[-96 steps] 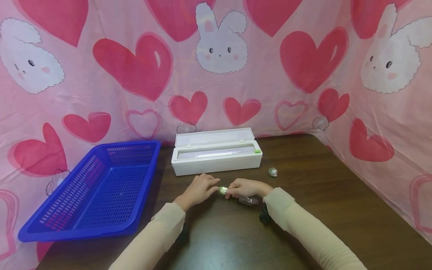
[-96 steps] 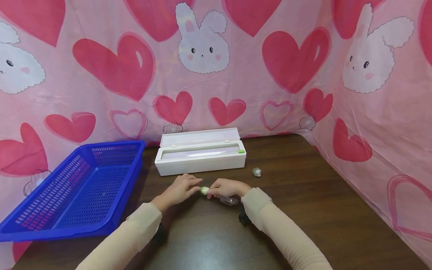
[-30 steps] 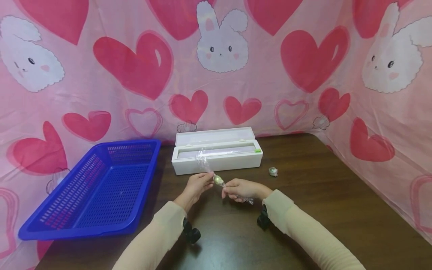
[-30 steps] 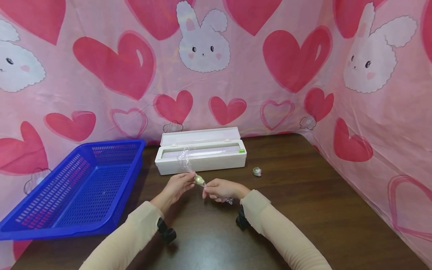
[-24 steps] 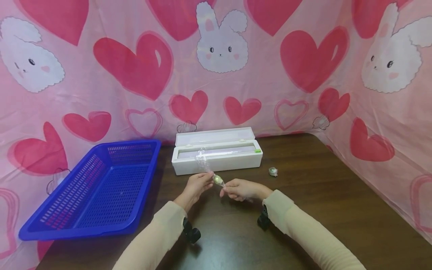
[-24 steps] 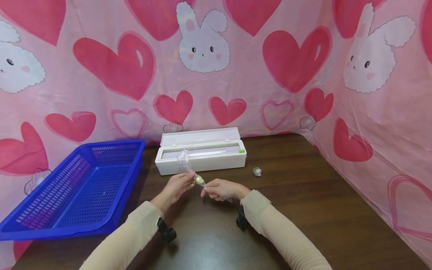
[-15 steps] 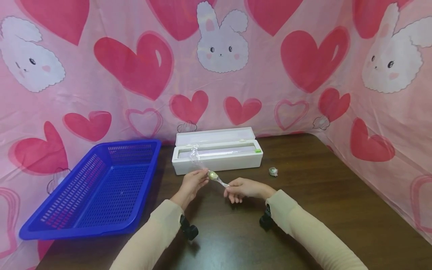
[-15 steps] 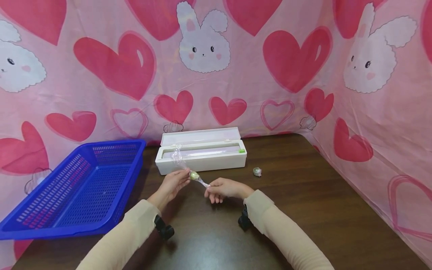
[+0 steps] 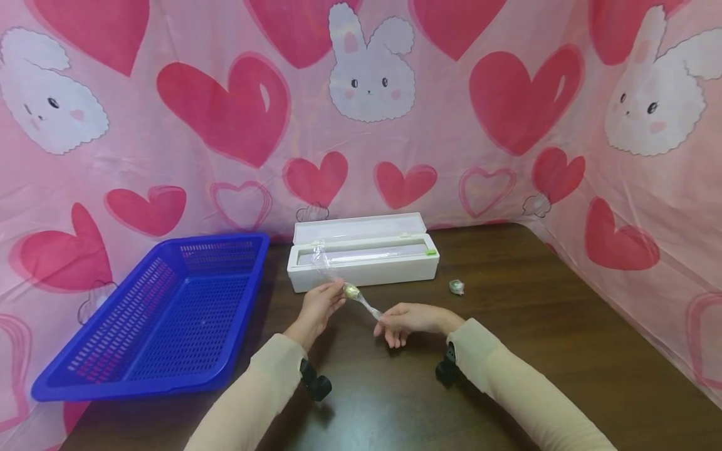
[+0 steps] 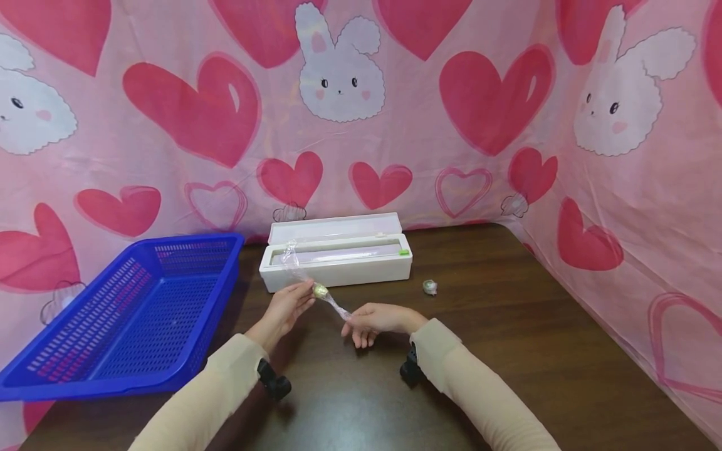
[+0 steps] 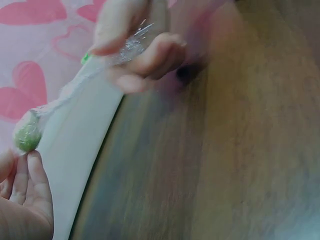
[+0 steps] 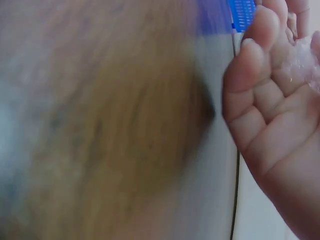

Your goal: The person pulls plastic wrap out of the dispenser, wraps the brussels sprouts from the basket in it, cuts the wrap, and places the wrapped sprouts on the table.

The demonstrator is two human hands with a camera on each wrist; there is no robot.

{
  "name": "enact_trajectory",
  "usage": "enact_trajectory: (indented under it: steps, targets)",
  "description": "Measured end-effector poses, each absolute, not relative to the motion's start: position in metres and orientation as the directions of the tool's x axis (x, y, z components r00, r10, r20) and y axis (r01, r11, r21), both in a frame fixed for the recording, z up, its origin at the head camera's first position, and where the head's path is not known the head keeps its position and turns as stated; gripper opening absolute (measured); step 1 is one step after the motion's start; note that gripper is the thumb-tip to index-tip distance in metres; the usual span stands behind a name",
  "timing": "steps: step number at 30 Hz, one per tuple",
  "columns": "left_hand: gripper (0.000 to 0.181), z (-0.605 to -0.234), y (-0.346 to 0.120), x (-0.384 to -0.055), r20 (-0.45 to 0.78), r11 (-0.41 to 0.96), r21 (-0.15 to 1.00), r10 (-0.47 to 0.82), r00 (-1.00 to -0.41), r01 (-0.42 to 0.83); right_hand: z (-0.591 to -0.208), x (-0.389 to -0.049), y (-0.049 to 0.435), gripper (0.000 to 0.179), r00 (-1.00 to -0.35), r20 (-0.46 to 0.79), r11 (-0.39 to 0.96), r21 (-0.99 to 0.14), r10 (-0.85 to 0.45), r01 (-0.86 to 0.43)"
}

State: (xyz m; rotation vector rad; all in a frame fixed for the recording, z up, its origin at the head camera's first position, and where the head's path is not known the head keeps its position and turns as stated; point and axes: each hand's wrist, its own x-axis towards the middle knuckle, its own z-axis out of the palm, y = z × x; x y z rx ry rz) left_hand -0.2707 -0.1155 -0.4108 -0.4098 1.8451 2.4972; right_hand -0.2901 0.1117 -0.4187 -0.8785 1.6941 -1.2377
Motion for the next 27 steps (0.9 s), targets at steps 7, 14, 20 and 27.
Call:
enact_trajectory:
  steps: [7,14,20,27]
  targets:
    - [0.033,-0.4083,-0.1202,-0.2681,-0.204,-0.297,0.942,-0.136,-0.969,-0.157,-0.4166,-0.2889,0.1164,0.039,-0.350,-0.219,0.253,-0.966,-0.911,-0.054]
    - [0.035,-0.4120,-0.1186,-0.2678,-0.197,-0.293,0.944,-0.145,-0.970,-0.148,-0.4152,-0.2871,0.1161,0.038,-0.369,-0.245,0.273,-0.962,-0.897,-0.025]
    - [0.034,-0.4179,-0.1208,-0.2693,-0.148,-0.312,0.944,-0.114,-0.982,-0.106,-0.4185,-0.2883,0.1172,0.037,-0.365,-0.229,0.262,-0.964,-0.902,-0.042]
    - [0.033,-0.4129,-0.1169,-0.2665,-0.204,-0.303,0.940,-0.129,-0.971,-0.157,-0.4160,-0.2925,0.1190,0.039,-0.498,-0.183,0.281,-0.951,-0.847,-0.130]
